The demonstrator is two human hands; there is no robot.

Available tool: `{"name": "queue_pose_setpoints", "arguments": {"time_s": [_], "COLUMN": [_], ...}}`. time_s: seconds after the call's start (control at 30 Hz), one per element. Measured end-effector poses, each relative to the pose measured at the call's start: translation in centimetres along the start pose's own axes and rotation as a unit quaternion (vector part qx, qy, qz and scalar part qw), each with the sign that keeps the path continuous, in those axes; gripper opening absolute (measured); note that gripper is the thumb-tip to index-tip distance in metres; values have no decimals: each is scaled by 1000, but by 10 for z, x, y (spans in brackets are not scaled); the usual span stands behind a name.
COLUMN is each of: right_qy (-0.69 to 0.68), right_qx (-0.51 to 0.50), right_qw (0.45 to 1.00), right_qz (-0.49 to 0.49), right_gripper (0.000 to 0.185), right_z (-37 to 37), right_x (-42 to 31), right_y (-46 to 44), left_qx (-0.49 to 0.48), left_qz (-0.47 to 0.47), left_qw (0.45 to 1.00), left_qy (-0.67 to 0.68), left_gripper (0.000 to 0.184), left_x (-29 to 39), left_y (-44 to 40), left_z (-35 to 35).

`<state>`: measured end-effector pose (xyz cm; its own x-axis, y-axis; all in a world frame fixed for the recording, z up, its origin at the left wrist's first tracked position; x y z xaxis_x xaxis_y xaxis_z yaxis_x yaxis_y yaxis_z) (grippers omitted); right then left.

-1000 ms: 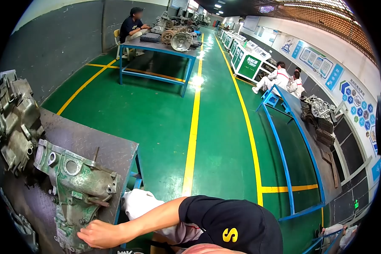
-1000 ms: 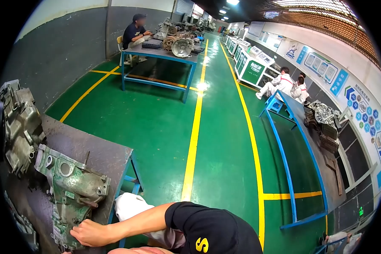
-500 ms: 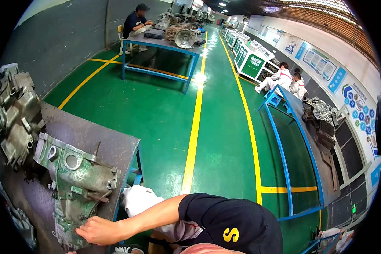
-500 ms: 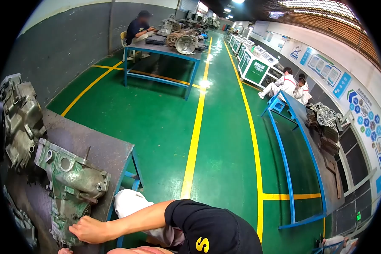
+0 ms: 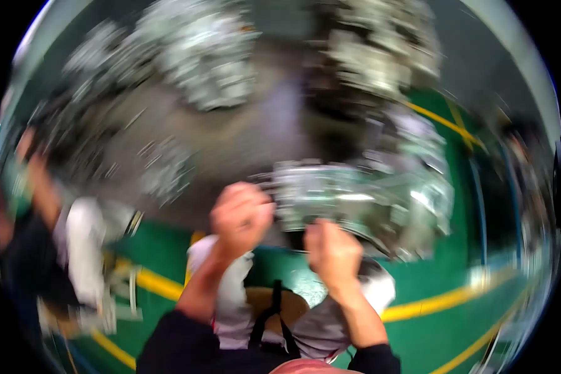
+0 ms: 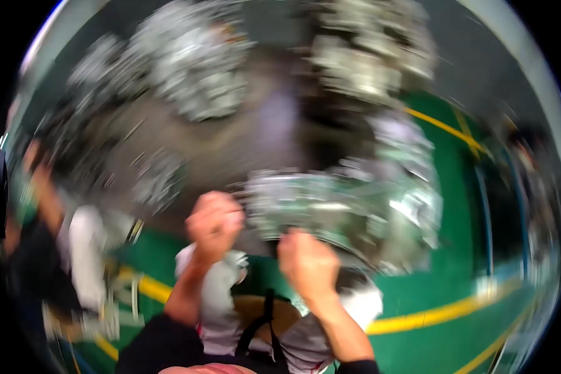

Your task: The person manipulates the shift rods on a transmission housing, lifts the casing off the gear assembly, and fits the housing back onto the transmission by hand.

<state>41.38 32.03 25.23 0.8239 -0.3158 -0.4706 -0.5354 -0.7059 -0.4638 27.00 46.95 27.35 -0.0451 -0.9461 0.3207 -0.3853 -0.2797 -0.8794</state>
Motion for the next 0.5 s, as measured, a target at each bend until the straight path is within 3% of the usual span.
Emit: {"name": "queue_pose_setpoints", "arguments": {"time_s": [0.07,0.13,0.27,0.5], "right_qy": [22,9,18,23], "right_qx": [24,9,16,37], "right_qw": [999,996,997,995], "right_qz": [-10,89,71,91], "right_gripper": [17,21,30,23], "right_z": [2,8,11,11], "right_x": [-6,-3,-6,-1], "right_y": [-4,3,1,-6], "left_qx": [23,15,31,37], "left_qz": [-1,-11,-11,-9], "left_qw": [1000,998,996,995], "left_qy": [21,67,81,89], "left_gripper": [9,14,17,17], "left_x": [-5,-7,-6,-6], "left_y": [6,11,12,14], "left_z": [-1,1,-1,-1]}}
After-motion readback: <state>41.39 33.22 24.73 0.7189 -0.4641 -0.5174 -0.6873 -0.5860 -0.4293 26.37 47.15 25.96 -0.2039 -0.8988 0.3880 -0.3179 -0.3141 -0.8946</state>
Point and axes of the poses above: each hand's wrist, its own y-axis away from the middle knuckle, its own z-axis out of the palm, x = y × z, the point moved 4 cm from there along -y, towards the middle knuckle, and after that the axes turned 11 degrees about z, right-handed, at the moved point
